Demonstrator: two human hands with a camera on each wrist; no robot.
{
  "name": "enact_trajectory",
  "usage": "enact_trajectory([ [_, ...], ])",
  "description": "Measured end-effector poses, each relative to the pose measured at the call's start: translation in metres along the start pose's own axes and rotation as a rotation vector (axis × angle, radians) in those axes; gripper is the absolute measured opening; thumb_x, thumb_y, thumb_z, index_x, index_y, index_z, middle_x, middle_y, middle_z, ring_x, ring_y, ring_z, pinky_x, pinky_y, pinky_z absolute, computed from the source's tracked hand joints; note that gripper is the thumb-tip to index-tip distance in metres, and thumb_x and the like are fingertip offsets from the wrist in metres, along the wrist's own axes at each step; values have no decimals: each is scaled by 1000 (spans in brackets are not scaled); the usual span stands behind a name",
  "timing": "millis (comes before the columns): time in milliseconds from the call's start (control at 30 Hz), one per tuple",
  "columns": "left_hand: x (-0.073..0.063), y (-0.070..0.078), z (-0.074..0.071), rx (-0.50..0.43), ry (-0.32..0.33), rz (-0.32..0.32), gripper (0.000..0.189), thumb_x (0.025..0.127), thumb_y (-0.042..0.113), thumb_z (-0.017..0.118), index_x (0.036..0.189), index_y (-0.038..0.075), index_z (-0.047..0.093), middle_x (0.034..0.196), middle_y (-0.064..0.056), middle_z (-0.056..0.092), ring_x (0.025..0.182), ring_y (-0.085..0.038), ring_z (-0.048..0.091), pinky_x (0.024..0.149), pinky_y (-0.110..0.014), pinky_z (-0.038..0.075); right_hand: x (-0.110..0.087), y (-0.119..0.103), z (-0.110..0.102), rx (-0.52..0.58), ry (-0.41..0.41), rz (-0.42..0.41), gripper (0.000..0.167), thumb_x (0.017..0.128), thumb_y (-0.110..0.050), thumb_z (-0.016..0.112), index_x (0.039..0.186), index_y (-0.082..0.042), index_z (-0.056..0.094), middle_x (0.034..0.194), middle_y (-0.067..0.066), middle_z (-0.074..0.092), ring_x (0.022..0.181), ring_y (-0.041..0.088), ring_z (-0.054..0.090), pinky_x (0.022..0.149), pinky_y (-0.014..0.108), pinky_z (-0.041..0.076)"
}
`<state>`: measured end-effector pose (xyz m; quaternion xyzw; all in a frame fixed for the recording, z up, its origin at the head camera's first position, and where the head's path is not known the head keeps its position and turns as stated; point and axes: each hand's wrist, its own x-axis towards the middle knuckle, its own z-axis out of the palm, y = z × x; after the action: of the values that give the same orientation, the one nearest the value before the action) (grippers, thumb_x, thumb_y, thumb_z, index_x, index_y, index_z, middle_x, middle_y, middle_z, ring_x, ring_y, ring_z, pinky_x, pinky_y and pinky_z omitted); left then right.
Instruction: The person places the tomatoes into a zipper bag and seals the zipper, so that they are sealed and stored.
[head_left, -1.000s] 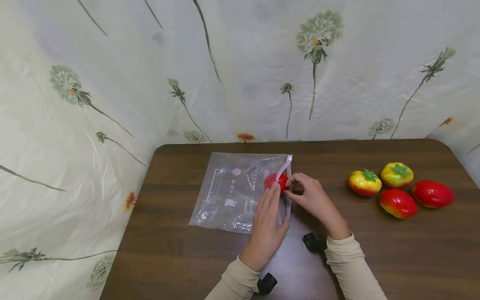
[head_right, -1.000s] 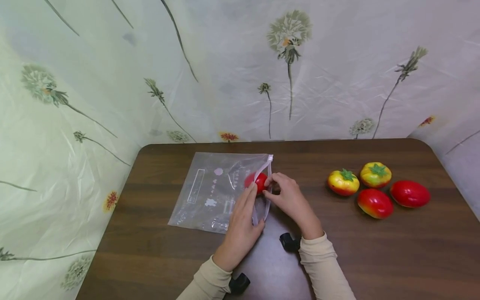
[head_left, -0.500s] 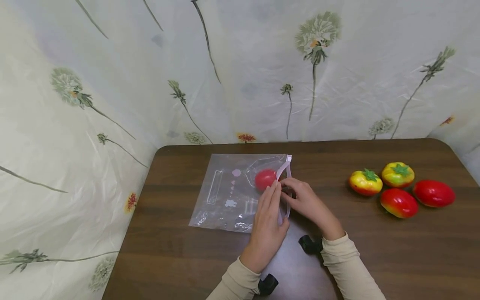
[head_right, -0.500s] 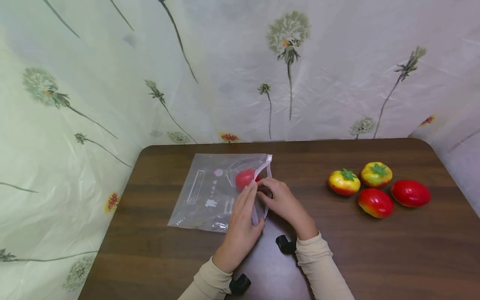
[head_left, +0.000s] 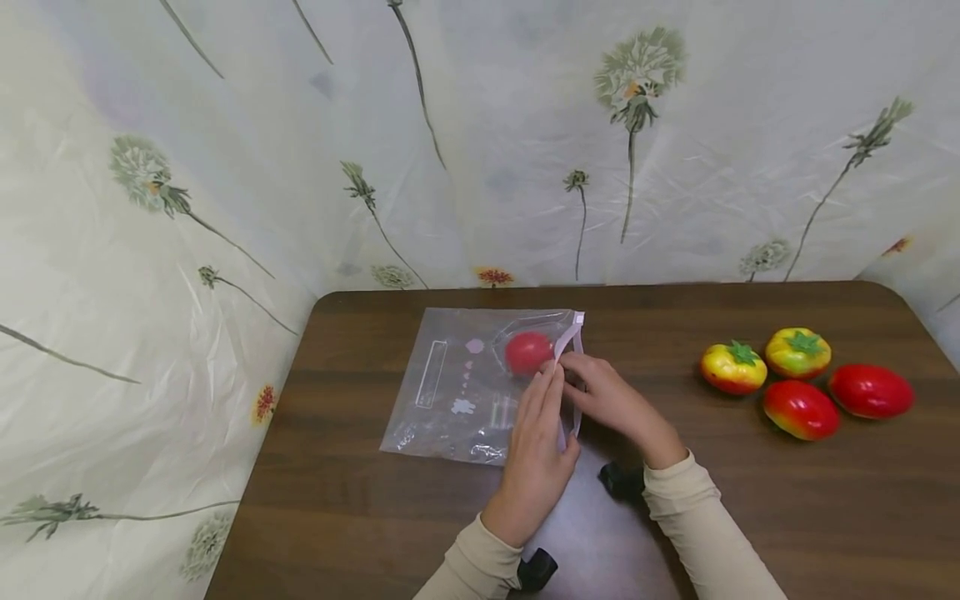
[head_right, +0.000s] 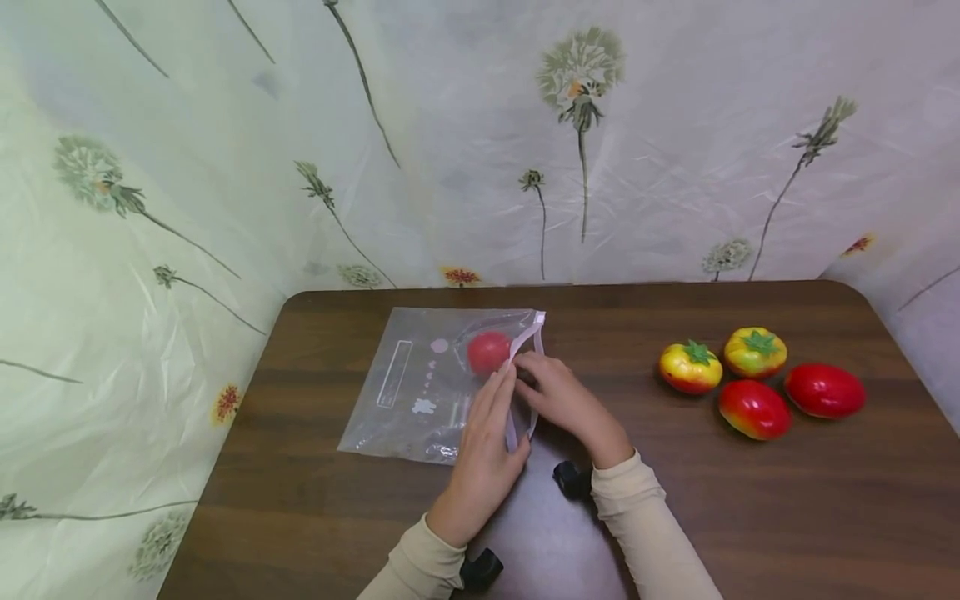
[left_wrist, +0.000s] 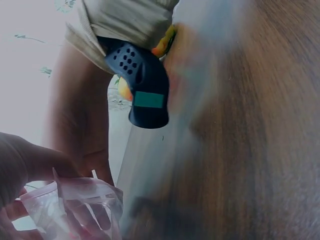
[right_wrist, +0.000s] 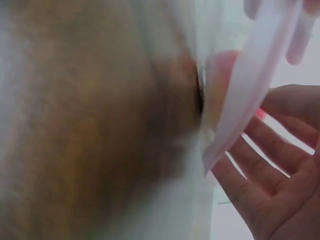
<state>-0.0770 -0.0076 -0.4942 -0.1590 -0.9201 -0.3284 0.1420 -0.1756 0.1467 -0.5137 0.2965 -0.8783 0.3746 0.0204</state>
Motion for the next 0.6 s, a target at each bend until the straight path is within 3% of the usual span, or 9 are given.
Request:
enact_trajectory([
  [267,-1,0,0,-24,3,17,92,78,0,84,157,3,39,166,-9,38,150,-30,42,123,-44,39,4,-2,-7,-28,-28,50,26,94,0,68,119,0,71,114,18,76,100,32,71,92,54,59],
  [400,-1,0,0,-18,5,22,92,78,0,84,157,4,38,166,-9,38,150,-31,43,123,-44,39,6,-2,-4,3,-42,41,25,95,2,64,119,1,70,114,17,76,101,32,71,93,54,57],
  [600,-3,0,0,-30,11,28,94,76,-3,84,158,4,38,167,-9,37,150,-32,42,124,-45,38,8,-2,2,74,-91,54,33,98,-2,62,131,-2,67,124,16,74,110,31,70,98,53,56],
])
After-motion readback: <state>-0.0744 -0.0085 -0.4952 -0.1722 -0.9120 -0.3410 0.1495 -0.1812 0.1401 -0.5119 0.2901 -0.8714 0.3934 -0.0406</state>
